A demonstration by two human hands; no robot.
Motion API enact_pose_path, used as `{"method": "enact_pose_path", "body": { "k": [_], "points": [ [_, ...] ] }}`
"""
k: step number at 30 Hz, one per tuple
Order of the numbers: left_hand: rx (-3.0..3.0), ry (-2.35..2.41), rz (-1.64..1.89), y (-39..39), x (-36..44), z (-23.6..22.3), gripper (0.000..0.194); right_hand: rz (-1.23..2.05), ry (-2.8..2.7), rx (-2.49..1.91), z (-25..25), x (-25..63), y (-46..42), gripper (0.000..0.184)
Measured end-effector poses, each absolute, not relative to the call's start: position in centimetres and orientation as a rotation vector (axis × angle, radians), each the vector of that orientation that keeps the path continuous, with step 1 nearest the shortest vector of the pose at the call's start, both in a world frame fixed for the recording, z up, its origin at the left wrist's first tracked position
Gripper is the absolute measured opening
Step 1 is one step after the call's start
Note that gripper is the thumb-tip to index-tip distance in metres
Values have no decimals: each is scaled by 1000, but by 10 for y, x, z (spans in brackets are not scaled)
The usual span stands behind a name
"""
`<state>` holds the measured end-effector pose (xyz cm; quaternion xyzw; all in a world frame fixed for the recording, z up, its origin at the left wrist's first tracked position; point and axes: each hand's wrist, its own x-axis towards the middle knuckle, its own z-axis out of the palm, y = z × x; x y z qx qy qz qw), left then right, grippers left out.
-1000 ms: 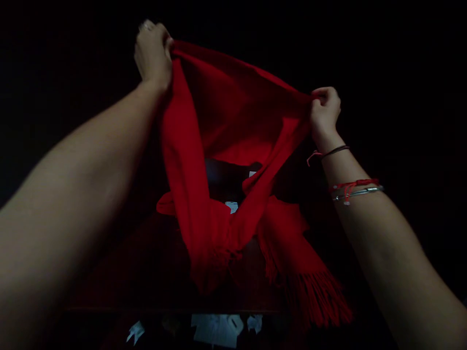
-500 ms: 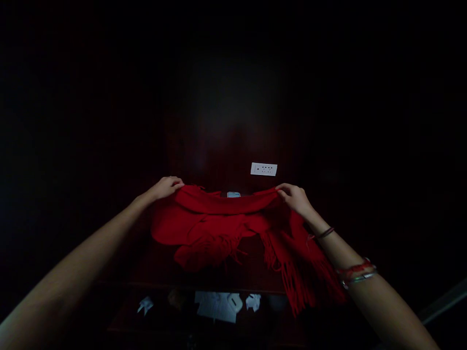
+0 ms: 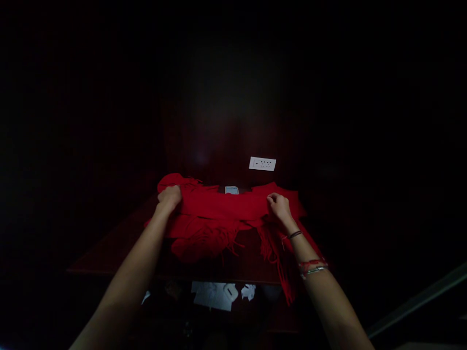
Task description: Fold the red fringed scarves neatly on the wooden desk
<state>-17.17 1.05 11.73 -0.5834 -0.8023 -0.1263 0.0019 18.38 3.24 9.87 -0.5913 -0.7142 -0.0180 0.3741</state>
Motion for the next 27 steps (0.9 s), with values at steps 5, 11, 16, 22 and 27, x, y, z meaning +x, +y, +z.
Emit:
{"method": "enact_pose_path", "body": {
  "k": [5, 11, 16, 22, 27],
  "points": [
    [-1994, -2342, -481, 31, -129, 98, 34, 70, -1796, -1467, 90, 172, 62, 20],
    [-2695, -1754, -1023, 60, -75, 51, 50, 163, -1794, -1183, 84, 162, 75, 21],
    [-2710, -1683, -1133, 67, -74, 22, 21, 92, -1809, -1038, 74, 162, 64, 23],
    [-2563, -1745, -982, 67, -75, 15, 24, -45, -1829, -1025, 74, 165, 56, 23],
    [-2550, -1703, -1088, 65, -71, 24, 17, -224, -1770, -1147, 71, 168, 58, 25]
  ]
}}
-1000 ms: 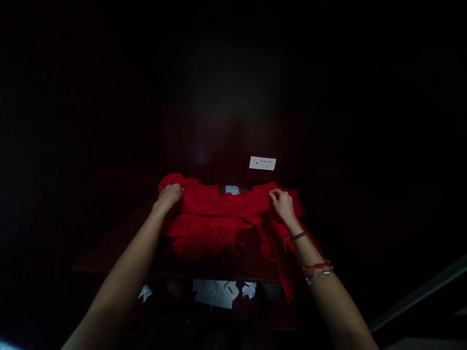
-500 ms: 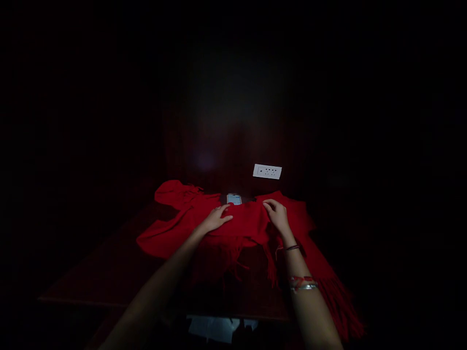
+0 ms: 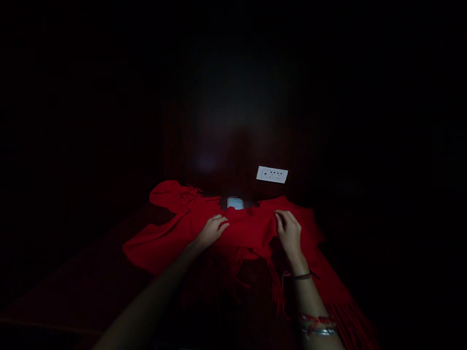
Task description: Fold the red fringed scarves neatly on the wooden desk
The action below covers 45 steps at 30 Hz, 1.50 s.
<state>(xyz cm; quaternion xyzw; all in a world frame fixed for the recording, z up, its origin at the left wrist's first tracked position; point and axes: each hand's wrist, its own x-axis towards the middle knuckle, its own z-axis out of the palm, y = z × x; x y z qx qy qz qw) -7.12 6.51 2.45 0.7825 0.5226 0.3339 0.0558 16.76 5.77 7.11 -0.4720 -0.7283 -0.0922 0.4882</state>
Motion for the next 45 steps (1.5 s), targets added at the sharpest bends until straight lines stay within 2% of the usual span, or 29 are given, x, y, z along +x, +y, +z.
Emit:
{"method": "enact_pose_path", "body": {
  "k": [4, 7, 9, 13, 19, 26, 28, 34, 41, 45],
  "points": [
    [2471, 1467, 1133, 55, -63, 35, 20, -361, -1975, -1078, 67, 147, 49, 31],
    [2591, 1364, 1074, 46, -58, 36, 18, -244, -2267, -886, 60, 123, 40, 30],
    [2666, 1348, 1026, 42, -57, 36, 19, -145, -2339, -871, 54, 112, 38, 23],
    [2718, 1468, 977, 37, -59, 38, 22, -32, -2267, -919, 46, 108, 41, 20],
    [2707, 1840, 757, 28, -60, 44, 24, -95, -2292, -935, 44, 112, 43, 15],
    [2781, 1591, 1012, 21, -51, 43, 17, -75, -2355, -872, 51, 121, 46, 13],
    [2766, 1595, 978, 20, -48, 42, 20, -94, -2371, -904, 53, 123, 46, 15],
    [2663, 2006, 751, 16, -46, 42, 20, -143, -2406, -966, 52, 123, 45, 11],
    [2756, 1669, 920, 19, -41, 33, 20, -101, -2344, -925, 55, 123, 45, 11],
    [2657, 1807, 847, 21, -42, 30, 22, -73, -2367, -1008, 55, 129, 48, 12]
  ]
}}
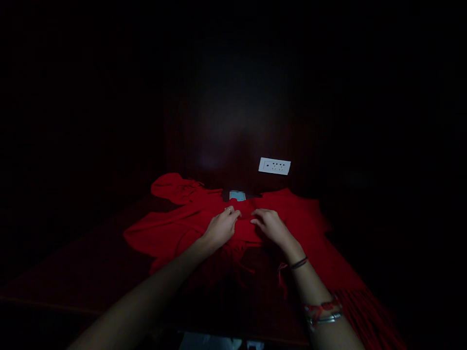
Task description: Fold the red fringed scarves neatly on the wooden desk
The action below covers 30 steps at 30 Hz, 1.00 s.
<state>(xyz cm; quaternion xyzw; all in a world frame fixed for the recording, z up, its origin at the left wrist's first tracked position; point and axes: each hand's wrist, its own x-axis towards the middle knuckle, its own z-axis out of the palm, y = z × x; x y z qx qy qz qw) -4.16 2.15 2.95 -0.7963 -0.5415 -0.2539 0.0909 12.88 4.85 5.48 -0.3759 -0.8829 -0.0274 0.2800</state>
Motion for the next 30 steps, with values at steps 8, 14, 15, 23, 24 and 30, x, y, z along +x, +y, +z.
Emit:
{"method": "enact_pose_path", "body": {
  "k": [8, 14, 15, 23, 24, 30],
  "points": [
    [-2360, -1576, -798, 21, -36, 27, 23, -83, -2374, -984, 52, 122, 47, 9],
    [-2356, -1660, -726, 21, -35, 29, 23, -40, -2336, -1001, 55, 128, 48, 13],
    [-2303, -1729, -685, 21, -36, 29, 25, -43, -2352, -1028, 55, 129, 48, 13],
    [-2304, -1535, -730, 24, -33, 20, 23, -37, -2413, -1085, 53, 124, 49, 13],
    [-2342, -1493, -768, 26, -33, 18, 22, -25, -2407, -1085, 53, 124, 49, 12],
    [-2377, -1663, -837, 31, -37, 21, 20, -2, -2361, -1084, 55, 128, 50, 11]
  ]
}}
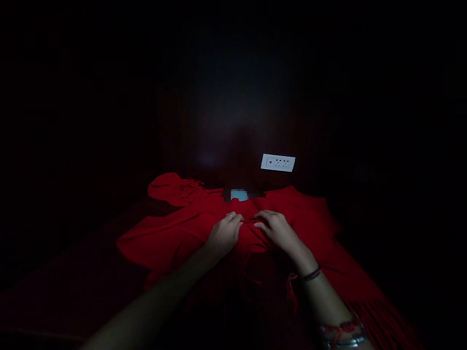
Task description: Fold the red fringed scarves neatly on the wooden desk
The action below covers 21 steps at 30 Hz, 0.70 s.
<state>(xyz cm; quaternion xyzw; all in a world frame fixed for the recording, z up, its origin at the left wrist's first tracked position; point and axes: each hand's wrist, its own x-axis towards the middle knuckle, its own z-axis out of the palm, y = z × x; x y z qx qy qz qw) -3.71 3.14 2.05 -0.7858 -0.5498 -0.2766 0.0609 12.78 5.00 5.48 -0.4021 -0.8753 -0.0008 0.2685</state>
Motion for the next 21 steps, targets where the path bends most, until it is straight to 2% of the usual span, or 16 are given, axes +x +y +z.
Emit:
{"method": "enact_pose_path", "body": {
  "k": [4, 6, 10, 13, 17, 21],
  "points": [
    [-2269, -1856, -722, 26, -38, 27, 21, -51, -2354, -1118, 57, 127, 48, 12],
    [-2275, -1808, -689, 26, -38, 27, 22, -62, -2342, -1096, 57, 127, 48, 12],
    [-2442, -1471, -911, 32, -39, 18, 20, -20, -2346, -1059, 53, 127, 51, 11],
    [-2575, -1368, -1037, 38, -40, 14, 31, 2, -2373, -1074, 50, 126, 52, 12],
    [-2513, -1499, -993, 39, -41, 15, 36, -18, -2361, -1077, 50, 126, 52, 13],
    [-2365, -1657, -916, 36, -43, 21, 29, -15, -2334, -1113, 52, 130, 52, 11]
  ]
}}
